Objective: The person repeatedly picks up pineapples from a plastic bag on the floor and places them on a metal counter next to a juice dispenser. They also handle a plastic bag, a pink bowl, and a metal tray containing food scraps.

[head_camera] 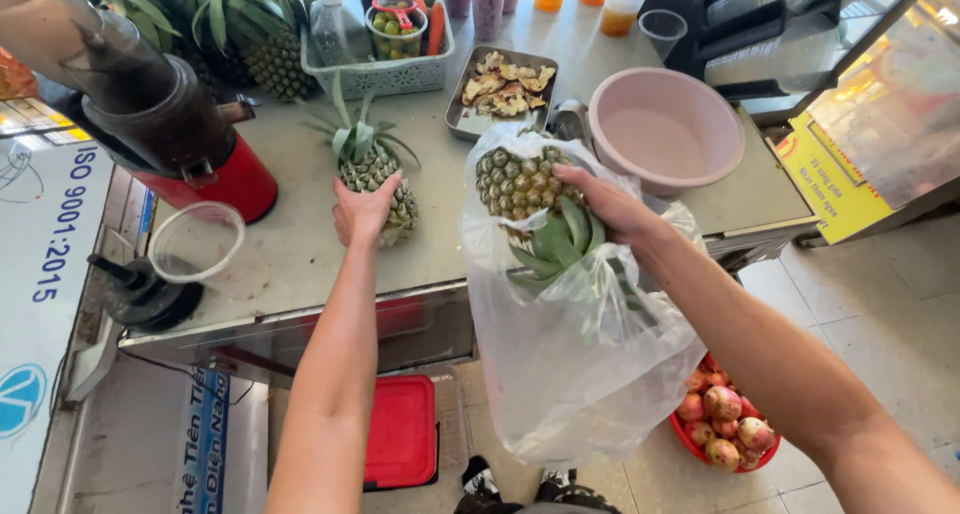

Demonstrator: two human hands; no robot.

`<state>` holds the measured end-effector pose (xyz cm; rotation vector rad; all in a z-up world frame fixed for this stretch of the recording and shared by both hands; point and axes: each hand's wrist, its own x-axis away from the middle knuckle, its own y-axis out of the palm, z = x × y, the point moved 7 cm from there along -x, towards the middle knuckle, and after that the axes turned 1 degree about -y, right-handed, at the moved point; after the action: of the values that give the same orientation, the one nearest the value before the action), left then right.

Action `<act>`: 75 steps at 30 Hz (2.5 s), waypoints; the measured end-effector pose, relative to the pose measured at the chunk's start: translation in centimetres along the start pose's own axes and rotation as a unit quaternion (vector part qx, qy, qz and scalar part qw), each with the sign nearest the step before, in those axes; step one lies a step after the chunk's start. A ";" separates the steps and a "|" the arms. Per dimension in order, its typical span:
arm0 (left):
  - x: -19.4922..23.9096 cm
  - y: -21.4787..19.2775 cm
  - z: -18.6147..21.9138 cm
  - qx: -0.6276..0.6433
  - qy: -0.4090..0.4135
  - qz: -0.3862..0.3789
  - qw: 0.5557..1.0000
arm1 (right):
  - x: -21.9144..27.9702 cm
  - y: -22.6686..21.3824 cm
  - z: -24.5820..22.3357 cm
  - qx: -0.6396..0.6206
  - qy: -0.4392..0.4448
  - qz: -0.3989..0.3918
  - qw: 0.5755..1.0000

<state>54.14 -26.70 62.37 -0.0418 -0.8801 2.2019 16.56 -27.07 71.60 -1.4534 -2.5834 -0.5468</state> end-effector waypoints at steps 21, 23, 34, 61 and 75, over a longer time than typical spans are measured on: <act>16.4 10.6 14.7 0.235 0.352 -0.284 0.860 | -0.5 -5.9 3.5 -0.036 0.061 -0.077 0.994; 15.6 11.8 14.4 0.272 0.310 -0.287 0.865 | -0.3 -7.4 4.1 0.001 0.069 -0.076 0.995; 7.0 19.6 3.0 0.056 0.075 -0.029 0.995 | 3.2 -8.6 1.5 -0.032 -0.005 -0.077 0.996; 22.6 2.1 9.8 0.157 0.480 -0.063 0.861 | 1.1 -1.4 -1.5 -0.039 0.100 -0.245 0.964; 16.8 0.8 4.1 0.449 0.094 -0.425 0.780 | -1.0 7.8 -3.0 0.205 -0.017 -0.098 0.974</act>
<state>40.41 -18.40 68.84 0.4927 0.3264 1.4820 23.48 -25.28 76.04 -1.0913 -2.6701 0.0018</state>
